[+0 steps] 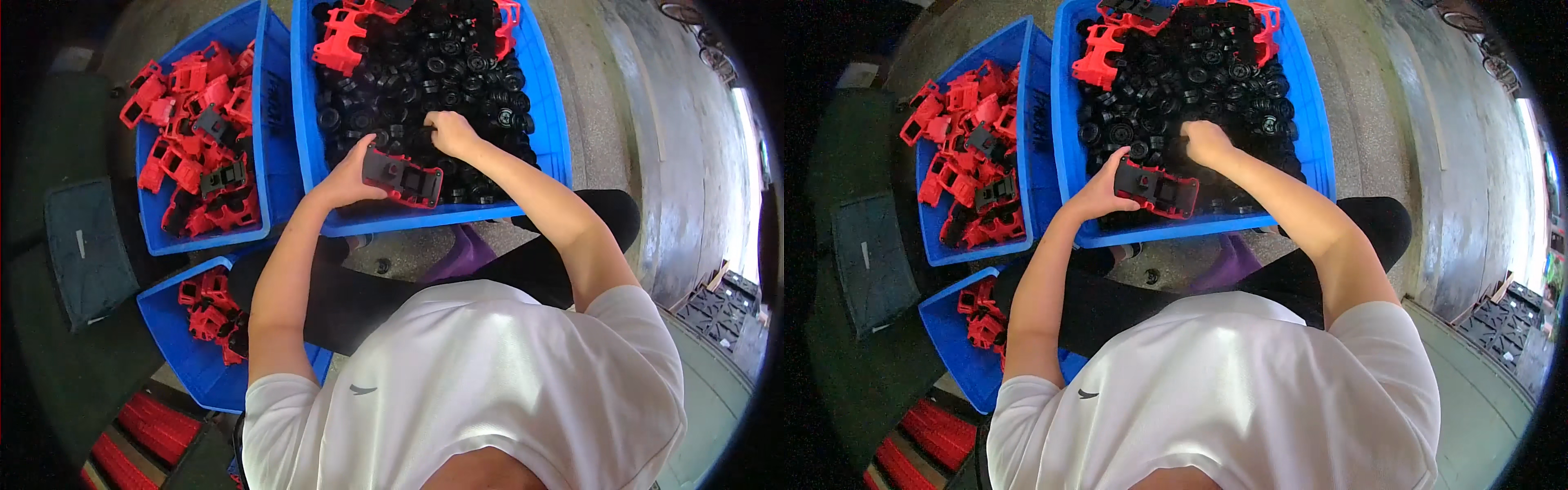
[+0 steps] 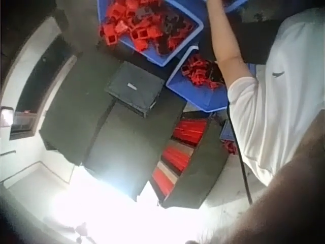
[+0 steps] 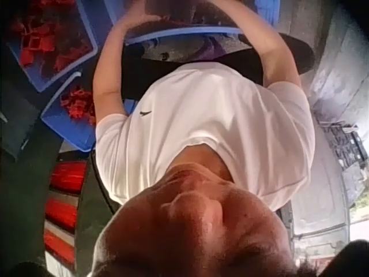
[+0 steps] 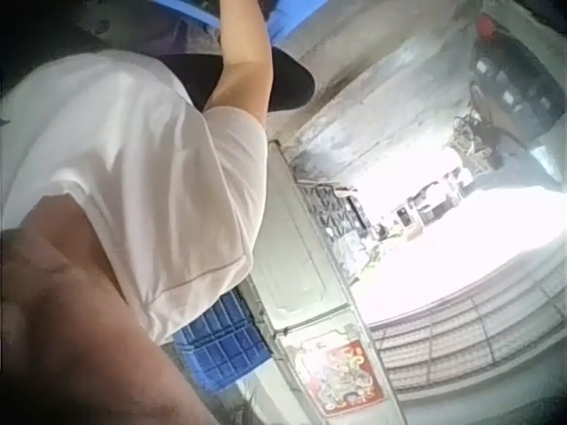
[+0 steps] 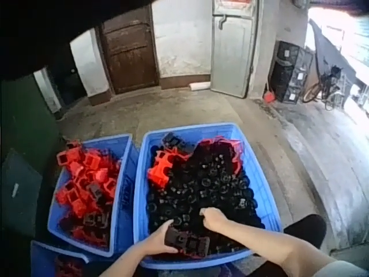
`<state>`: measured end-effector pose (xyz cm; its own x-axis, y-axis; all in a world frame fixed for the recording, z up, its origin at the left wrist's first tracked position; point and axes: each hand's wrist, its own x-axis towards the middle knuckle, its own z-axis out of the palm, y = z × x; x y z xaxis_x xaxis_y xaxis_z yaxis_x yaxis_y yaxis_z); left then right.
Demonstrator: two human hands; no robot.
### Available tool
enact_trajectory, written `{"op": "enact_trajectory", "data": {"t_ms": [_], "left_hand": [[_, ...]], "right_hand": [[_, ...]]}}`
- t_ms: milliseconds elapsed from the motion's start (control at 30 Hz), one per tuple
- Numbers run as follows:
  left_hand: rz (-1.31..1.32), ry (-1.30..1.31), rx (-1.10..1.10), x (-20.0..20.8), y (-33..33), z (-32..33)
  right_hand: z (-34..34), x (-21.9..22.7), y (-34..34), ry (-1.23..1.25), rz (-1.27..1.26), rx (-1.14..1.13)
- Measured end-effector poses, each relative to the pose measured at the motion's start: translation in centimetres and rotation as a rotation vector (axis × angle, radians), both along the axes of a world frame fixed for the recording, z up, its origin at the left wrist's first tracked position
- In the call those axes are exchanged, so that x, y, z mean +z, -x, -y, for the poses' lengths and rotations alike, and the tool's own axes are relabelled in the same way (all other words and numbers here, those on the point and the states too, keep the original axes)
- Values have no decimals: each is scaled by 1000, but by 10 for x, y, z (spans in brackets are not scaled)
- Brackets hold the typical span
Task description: The person assembles toy car components by attaching toy car wheels to toy car frames by hand.
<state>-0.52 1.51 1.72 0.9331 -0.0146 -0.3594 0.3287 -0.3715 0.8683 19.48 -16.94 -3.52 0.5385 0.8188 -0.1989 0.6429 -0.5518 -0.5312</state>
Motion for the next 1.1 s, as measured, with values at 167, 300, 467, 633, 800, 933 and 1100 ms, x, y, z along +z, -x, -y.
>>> {"op": "enact_trajectory", "data": {"t_ms": [167, 300, 467, 633, 800, 933, 1100], "left_hand": [[52, -65, 18, -11, 3, 2], [79, -87, 30, -14, 4, 3], [91, -89, 44, -5, 3, 7], [123, -92, 49, -2, 3, 2], [-79, -4, 142, 3, -9, -5], [-206, 17, 42, -2, -2, -10], [-181, -19, -42, -3, 2, -15]], "right_hand": [[-32, 18, 42, -344, -384, -73], [-35, 31, 53, -278, -310, -29], [-31, 44, 50, -284, -273, 174], [-26, 45, 13, -155, -871, 86], [19, 3, -7, 199, -80, 350], [44, -16, 33, 204, 8, 351], [55, -22, 27, 257, 44, 245]]}}
